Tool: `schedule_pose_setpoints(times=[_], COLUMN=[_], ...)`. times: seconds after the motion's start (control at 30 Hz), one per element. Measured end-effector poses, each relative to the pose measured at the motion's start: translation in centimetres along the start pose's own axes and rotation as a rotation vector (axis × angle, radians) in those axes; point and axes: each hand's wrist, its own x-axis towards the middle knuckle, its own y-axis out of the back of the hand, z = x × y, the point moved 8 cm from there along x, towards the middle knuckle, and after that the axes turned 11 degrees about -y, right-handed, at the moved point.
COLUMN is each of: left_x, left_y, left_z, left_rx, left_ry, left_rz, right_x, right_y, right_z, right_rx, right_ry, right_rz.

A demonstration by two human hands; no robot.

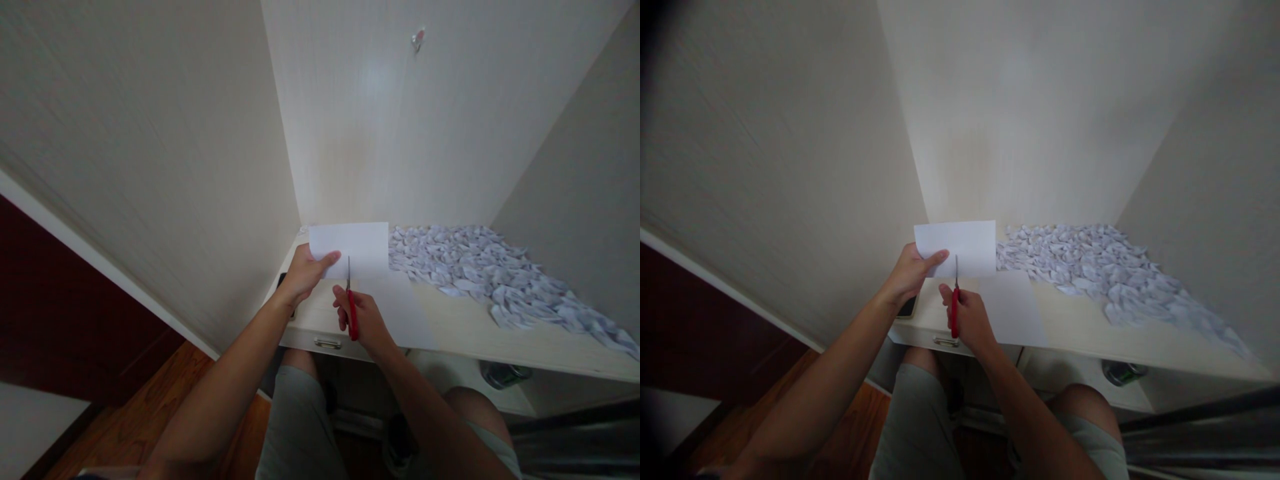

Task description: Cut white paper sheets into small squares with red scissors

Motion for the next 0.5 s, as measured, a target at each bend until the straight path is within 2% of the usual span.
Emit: schedule_pose_setpoints(times=[0.5], left_x=[-0.16], left_y=[0.02], left_z=[0.28], left_rx=[-0.018], left_ry=[0.034], left_rz=[0.005], right_x=[-0.83], right_y=[0.00], right_z=[0.02], right_rx=[-0.044], right_ry=[-0.024], right_rz=[0.049])
